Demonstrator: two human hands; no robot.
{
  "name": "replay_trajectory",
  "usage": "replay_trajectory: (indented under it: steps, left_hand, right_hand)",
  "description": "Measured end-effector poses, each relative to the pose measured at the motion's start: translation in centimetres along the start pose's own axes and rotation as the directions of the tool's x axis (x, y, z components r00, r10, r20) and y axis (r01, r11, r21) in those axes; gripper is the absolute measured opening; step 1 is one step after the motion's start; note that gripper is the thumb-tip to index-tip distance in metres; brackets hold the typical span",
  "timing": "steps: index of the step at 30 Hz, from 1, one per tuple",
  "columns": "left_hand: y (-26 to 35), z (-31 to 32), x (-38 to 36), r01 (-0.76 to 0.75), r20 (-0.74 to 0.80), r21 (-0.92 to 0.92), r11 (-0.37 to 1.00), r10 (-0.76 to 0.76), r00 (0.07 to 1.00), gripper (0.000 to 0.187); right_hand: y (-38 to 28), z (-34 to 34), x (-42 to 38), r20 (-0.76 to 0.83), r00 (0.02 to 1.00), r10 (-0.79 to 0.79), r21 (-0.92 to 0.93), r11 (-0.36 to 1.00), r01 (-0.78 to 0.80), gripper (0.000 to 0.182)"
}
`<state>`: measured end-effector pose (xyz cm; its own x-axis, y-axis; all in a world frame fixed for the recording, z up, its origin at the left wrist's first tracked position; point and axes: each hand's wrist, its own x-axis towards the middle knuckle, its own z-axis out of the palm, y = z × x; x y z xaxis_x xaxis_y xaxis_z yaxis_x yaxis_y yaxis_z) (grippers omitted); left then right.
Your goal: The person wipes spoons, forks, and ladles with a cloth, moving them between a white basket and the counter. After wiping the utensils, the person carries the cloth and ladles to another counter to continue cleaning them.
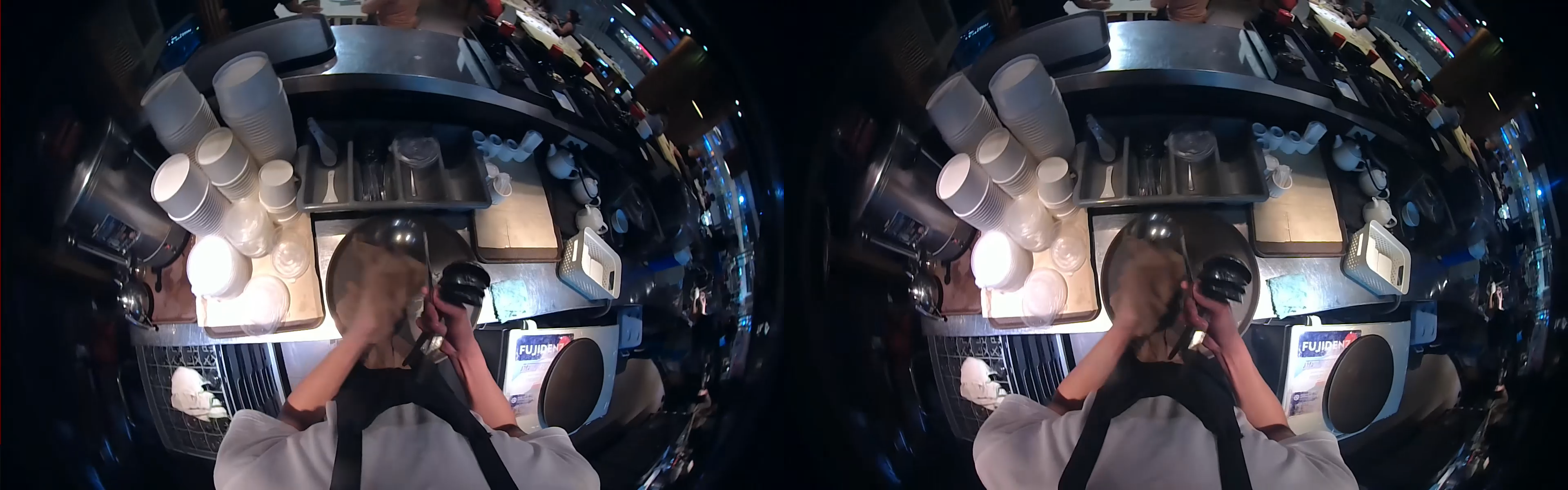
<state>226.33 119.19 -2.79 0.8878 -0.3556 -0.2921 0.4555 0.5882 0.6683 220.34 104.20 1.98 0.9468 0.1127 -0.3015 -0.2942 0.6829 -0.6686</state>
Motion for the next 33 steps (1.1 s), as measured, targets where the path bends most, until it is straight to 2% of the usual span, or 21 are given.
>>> replay_trajectory:
  steps: [1, 2, 3, 5, 7, 8, 10, 13, 15, 17, 19, 20, 21, 22, 24, 25, 26, 28, 29, 32, 33]
  left_hand:
    - [-0.3, 1.9, -0.9, -0.052, 0.017, 0.185, 0.981, 0.049, 0.999, 0.033]
    - [1.8, 4.5, -1.6, -0.222, 0.088, 0.576, 0.787, 0.210, 0.974, 0.030]
    - [2.0, 4.2, -0.1, -0.222, 0.086, 0.576, 0.787, 0.211, 0.974, 0.030]
    - [1.3, 2.7, 5.3, -0.276, -0.040, 0.710, 0.648, 0.428, 0.903, 0.024]
    - [1.0, 1.2, 11.7, -0.251, -0.194, 0.510, 0.823, 0.394, 0.898, 0.021]
    - [3.7, 2.3, 12.5, -0.135, -0.149, 0.342, 0.930, 0.195, 0.969, 0.018]
    - [5.1, 0.3, 15.6, 0.013, 0.021, 0.107, 0.994, -0.016, 1.000, 0.023]
    - [2.5, -2.1, 16.6, 0.231, 0.260, -0.203, 0.952, -0.175, 0.950, 0.030]
    - [0.4, -1.1, 11.8, 0.351, 0.344, -0.468, 0.811, -0.199, 0.918, 0.039]
    - [-0.2, 0.6, 7.6, 0.258, 0.296, -0.235, 0.937, -0.184, 0.937, 0.033]
    - [-1.8, 0.5, 7.1, 0.211, 0.270, -0.113, 0.971, -0.175, 0.947, 0.030]
    - [-0.9, 0.9, 6.9, -0.035, 0.375, 0.226, 0.973, -0.054, 0.925, 0.033]
    - [-0.1, 1.5, 7.1, -0.308, 0.513, 0.505, 0.807, 0.006, 0.858, 0.037]
    - [0.7, 1.7, 7.1, -0.309, 0.505, 0.508, 0.804, 0.013, 0.863, 0.037]
    - [1.8, 2.4, 6.7, -0.364, 0.368, 0.848, 0.385, 0.065, 0.927, 0.033]
    - [2.1, 3.0, 6.0, -0.524, 0.432, 0.721, 0.454, 0.296, 0.852, 0.030]
    - [2.4, 3.2, 5.6, -0.524, 0.431, 0.721, 0.453, 0.298, 0.852, 0.030]
    - [2.6, 3.4, 5.3, -0.656, 0.330, 0.734, 0.175, 0.752, 0.570, 0.030]
    - [3.1, 2.9, 5.4, -0.657, 0.270, 0.731, 0.186, 0.805, 0.529, 0.032]
    - [4.1, 0.9, 5.0, -0.559, 0.103, 0.764, 0.322, 0.794, 0.599, 0.034]
    - [3.6, -0.5, 4.9, -0.503, 0.159, 0.809, 0.305, 0.710, 0.686, 0.037]
  right_hand:
    - [0.3, 0.3, 0.6, -0.061, 0.997, 0.042, 0.027, 0.999, -0.040, 0.019]
    - [0.8, 0.3, 0.8, -0.121, 0.989, 0.081, 0.058, 0.995, -0.075, 0.018]
    - [1.4, 0.0, 1.1, -0.081, 0.997, 0.015, -0.056, 0.998, -0.020, 0.020]
    - [0.7, 1.3, 1.3, -0.112, 0.993, -0.031, -0.185, 0.983, 0.010, 0.020]
    - [0.9, 0.1, 1.6, -0.062, 0.988, -0.140, -0.485, 0.870, 0.092, 0.030]
    - [0.6, 0.2, 1.6, -0.075, 0.987, -0.144, -0.479, 0.873, 0.091, 0.030]
    - [-0.6, 0.7, 2.4, -0.142, 0.987, -0.069, -0.326, 0.945, 0.019, 0.044]
    - [-2.0, -0.5, 2.6, -0.037, 0.999, 0.036, -0.084, 0.996, -0.039, 0.051]
    - [-3.5, -1.7, 2.2, 0.039, 0.991, 0.128, -0.119, 0.985, -0.122, 0.051]
    - [-3.5, -2.8, 2.5, 0.195, 0.942, 0.272, -0.167, 0.956, -0.241, 0.052]
    - [-2.2, -3.5, 1.7, 0.183, 0.930, 0.318, -0.170, 0.942, -0.289, 0.052]
    - [-1.7, -3.2, 1.7, 0.185, 0.912, 0.366, -0.189, 0.924, -0.333, 0.053]
    - [-1.7, -3.1, 1.7, 0.321, 0.877, 0.357, -0.028, 0.929, -0.368, 0.048]
    - [-1.1, -2.5, 1.5, 0.329, 0.872, 0.364, -0.031, 0.926, -0.375, 0.048]
    - [0.1, -1.0, 0.6, 0.132, 0.962, 0.238, 0.010, 0.970, -0.241, 0.039]
    - [0.8, -2.8, 0.9, 0.234, 0.944, 0.234, -0.007, 0.971, -0.239, 0.031]
    - [1.2, -3.7, 0.8, 0.235, 0.943, 0.235, -0.009, 0.971, -0.240, 0.031]
    - [2.0, -4.7, -0.1, 0.124, 0.970, 0.210, -0.177, 0.966, -0.187, 0.026]
    - [2.0, -4.1, -0.9, 0.082, 0.983, 0.164, -0.169, 0.975, -0.148, 0.017]
    - [2.4, -4.8, -2.0, -0.029, 0.986, 0.164, -0.075, 0.983, -0.166, 0.014]
    - [2.3, -5.2, -2.2, -0.037, 0.989, 0.143, -0.126, 0.981, -0.147, 0.012]
